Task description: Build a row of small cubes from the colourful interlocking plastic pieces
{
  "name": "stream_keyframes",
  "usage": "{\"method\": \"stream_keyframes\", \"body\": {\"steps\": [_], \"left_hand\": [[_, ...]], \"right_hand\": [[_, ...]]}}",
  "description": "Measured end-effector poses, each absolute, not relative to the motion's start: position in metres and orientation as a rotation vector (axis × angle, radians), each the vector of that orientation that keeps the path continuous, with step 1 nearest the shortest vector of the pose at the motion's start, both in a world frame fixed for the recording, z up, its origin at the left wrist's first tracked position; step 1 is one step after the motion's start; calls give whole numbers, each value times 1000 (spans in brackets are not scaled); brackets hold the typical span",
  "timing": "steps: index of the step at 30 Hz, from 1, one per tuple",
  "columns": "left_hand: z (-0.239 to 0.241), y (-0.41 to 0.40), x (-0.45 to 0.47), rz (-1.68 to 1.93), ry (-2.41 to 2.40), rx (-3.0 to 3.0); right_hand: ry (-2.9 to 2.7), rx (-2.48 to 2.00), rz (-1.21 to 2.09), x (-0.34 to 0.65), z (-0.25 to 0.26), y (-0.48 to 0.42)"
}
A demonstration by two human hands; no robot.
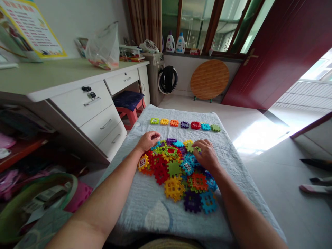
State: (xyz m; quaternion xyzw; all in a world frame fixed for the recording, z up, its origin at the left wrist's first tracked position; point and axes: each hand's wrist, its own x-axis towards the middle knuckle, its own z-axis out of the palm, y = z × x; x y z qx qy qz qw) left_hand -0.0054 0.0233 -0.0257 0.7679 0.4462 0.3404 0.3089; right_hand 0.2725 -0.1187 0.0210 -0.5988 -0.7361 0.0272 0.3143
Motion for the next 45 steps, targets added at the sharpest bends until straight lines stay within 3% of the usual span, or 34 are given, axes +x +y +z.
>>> {"method": "stream_keyframes", "body": {"steps": [11, 24, 35, 45], "left_hand": [[-27, 24, -6, 918, 1166, 2044], [-26, 23, -5, 921, 1155, 2040], [-26, 23, -6, 907, 1166, 2071], [-25, 23, -5, 911, 1161, 2071]], "right_hand": [[-2186, -1324, 285, 213, 29, -121], [-1378, -1574, 480, 281, 19, -110], [-1765, -1796, 130, 292, -1, -103], [-2039, -1727, 219, 295, 2, -110]]}}
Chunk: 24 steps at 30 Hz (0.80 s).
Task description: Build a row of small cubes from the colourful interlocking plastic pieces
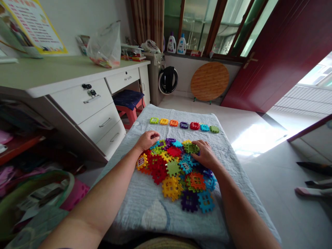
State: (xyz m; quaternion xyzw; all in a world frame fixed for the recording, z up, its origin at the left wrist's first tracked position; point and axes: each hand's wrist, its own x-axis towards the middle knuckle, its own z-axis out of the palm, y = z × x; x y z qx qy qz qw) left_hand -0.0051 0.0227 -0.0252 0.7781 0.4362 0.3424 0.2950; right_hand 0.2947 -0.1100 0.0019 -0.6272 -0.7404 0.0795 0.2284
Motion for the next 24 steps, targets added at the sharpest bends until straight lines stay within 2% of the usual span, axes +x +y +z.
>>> {"method": "stream_keyframes", "body": {"steps": [7, 24], "left_hand": [[-24, 22, -5, 916, 1169, 2070], [-25, 22, -5, 900, 1181, 2093]], "right_hand": [[-1987, -1650, 164, 291, 3, -104], [-2239, -1640, 326, 297, 11, -92]]}}
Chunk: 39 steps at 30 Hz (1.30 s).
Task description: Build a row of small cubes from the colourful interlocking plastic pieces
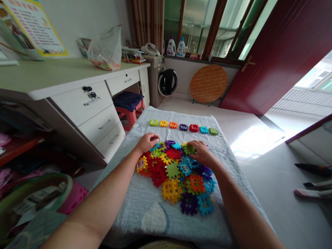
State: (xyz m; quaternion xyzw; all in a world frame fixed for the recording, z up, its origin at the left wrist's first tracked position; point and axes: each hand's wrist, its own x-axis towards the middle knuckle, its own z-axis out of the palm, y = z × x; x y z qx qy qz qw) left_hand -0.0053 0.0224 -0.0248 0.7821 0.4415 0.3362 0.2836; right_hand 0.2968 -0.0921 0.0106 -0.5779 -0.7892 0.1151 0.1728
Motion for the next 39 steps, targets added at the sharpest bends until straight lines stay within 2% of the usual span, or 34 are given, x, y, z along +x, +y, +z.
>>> {"method": "stream_keyframes", "body": {"steps": [24, 33, 39], "left_hand": [[-22, 21, -5, 895, 1186, 2101], [-21, 21, -5, 898, 1196, 2113], [-21, 21, -6, 906, 1196, 2103]], "right_hand": [[-2415, -1774, 174, 279, 34, -80], [-1943, -1991, 51, 416, 30, -35], [-1847, -2191, 116, 473, 24, 6]]}}
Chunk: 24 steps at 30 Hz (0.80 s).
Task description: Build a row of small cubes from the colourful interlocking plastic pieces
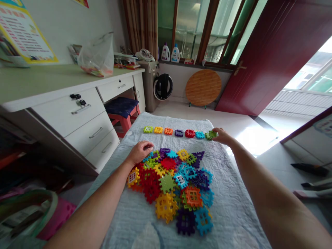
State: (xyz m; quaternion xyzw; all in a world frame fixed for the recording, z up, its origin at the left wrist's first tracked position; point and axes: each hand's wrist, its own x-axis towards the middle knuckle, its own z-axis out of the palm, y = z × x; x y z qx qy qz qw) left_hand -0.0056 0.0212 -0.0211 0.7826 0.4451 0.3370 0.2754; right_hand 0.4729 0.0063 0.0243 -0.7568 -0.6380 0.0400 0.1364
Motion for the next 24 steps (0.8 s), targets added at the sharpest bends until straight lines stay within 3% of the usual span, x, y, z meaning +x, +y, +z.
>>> {"method": "stream_keyframes", "body": {"steps": [24], "left_hand": [[-21, 21, -7, 881, 1206, 2118]], "right_hand": [[-2122, -2170, 262, 492, 1, 44]]}}
